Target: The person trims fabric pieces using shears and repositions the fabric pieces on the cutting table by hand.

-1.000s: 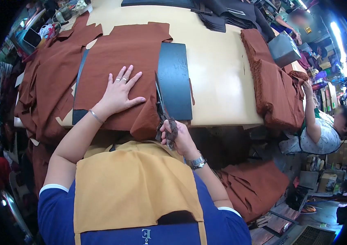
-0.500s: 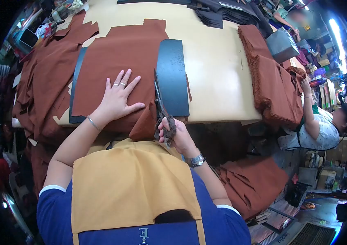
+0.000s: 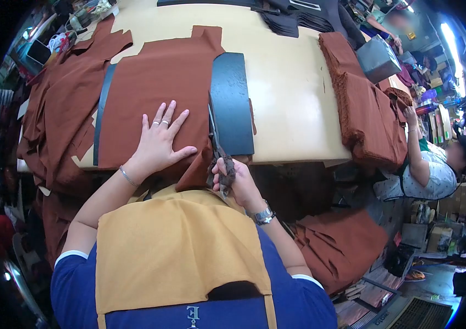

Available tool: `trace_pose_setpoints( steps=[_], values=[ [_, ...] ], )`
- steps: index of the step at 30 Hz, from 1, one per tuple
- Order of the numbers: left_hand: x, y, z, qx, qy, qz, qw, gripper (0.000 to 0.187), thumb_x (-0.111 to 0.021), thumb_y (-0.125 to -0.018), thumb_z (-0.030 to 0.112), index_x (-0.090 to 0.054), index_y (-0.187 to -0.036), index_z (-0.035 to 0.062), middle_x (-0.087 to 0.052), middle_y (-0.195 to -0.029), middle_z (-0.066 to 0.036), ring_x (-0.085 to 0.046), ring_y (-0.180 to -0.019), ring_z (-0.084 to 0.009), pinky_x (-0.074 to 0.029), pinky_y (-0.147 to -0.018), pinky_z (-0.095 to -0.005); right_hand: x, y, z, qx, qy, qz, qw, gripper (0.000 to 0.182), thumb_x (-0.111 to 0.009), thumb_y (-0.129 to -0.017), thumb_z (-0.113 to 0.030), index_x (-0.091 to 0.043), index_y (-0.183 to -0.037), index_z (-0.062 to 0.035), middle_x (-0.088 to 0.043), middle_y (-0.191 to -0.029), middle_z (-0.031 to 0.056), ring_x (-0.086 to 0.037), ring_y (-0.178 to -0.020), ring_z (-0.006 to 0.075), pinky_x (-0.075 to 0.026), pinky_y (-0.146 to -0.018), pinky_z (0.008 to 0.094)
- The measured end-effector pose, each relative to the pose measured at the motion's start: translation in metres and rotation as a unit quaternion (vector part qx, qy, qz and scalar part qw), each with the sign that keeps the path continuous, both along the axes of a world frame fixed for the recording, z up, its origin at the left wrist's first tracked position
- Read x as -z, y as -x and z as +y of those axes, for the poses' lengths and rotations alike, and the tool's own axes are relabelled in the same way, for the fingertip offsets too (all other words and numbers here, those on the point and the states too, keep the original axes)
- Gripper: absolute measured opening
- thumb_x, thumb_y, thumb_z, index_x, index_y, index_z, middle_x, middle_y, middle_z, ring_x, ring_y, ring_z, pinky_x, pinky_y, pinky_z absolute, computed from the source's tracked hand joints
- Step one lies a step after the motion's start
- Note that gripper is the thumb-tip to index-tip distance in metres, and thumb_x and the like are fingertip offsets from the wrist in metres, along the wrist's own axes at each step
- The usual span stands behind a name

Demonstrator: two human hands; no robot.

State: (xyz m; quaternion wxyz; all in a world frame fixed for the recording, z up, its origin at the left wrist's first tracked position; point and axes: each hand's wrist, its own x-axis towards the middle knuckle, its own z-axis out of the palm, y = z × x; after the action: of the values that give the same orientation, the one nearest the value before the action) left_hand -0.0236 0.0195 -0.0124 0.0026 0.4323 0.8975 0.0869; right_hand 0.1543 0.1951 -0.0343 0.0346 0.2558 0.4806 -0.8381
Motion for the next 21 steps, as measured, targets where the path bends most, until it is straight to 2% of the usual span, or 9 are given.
trace_pose_setpoints(
  steps=[6,9,13,17,21],
  values=[
    [0.001,-0.009,-0.001,-0.012,0.000,-0.022,1.000,0.086,-0.052,-0.083,0.067,-0.028,-0.150,0.0182,-0.016,-0.156,-0.019,-0.010,-0.145,-0.0387,-0.012,-0.106,-0.0698,-0.001,0.001,0.000,-0.006,-0.020,0.006,1.000,0.036,-0.062,-0.092,-0.039,-0.059,-0.090,-0.0033,-0.061,-0.068,0.0030,-0.061,-0.056,0.0112,-0.051,-0.054,0.0234],
    [-0.010,0.003,0.001,-0.018,0.002,-0.098,0.995,0.083,-0.051,-0.085,0.065,-0.028,-0.150,0.0183,-0.015,-0.156,-0.020,-0.008,-0.145,-0.0392,-0.009,-0.107,-0.0689,-0.006,-0.002,-0.002,-0.007,-0.039,-0.005,0.999,0.034,-0.062,-0.092,-0.037,-0.058,-0.089,-0.0039,-0.060,-0.068,0.0028,-0.060,-0.055,0.0107,-0.051,-0.054,0.0227],
    [-0.018,0.046,0.006,0.023,-0.007,-0.052,0.998,0.083,-0.053,-0.084,0.065,-0.029,-0.149,0.0207,-0.015,-0.156,-0.018,-0.009,-0.145,-0.0370,-0.009,-0.111,-0.0637,-0.003,-0.005,-0.002,-0.003,-0.023,-0.006,1.000,0.034,-0.063,-0.092,-0.037,-0.058,-0.089,-0.0035,-0.060,-0.068,0.0032,-0.060,-0.054,0.0107,-0.052,-0.054,0.0237],
    [-0.002,0.061,0.005,0.024,0.015,-0.011,1.000,0.085,-0.054,-0.080,0.068,-0.030,-0.149,0.0248,-0.017,-0.157,-0.015,-0.012,-0.145,-0.0349,-0.011,-0.111,-0.0647,-0.005,-0.004,-0.004,0.016,0.029,-0.016,0.999,0.038,-0.062,-0.092,-0.039,-0.059,-0.089,-0.0019,-0.059,-0.068,0.0037,-0.060,-0.054,0.0119,-0.053,-0.056,0.0265],
    [-0.002,0.052,0.003,0.016,0.016,-0.006,1.000,0.086,-0.055,-0.080,0.068,-0.030,-0.149,0.0245,-0.017,-0.157,-0.015,-0.012,-0.145,-0.0353,-0.011,-0.110,-0.0660,0.000,-0.003,-0.001,-0.003,0.019,0.006,1.000,0.041,-0.061,-0.092,-0.042,-0.059,-0.089,-0.0014,-0.060,-0.068,0.0039,-0.060,-0.055,0.0127,-0.053,-0.056,0.0277]
  ],
)
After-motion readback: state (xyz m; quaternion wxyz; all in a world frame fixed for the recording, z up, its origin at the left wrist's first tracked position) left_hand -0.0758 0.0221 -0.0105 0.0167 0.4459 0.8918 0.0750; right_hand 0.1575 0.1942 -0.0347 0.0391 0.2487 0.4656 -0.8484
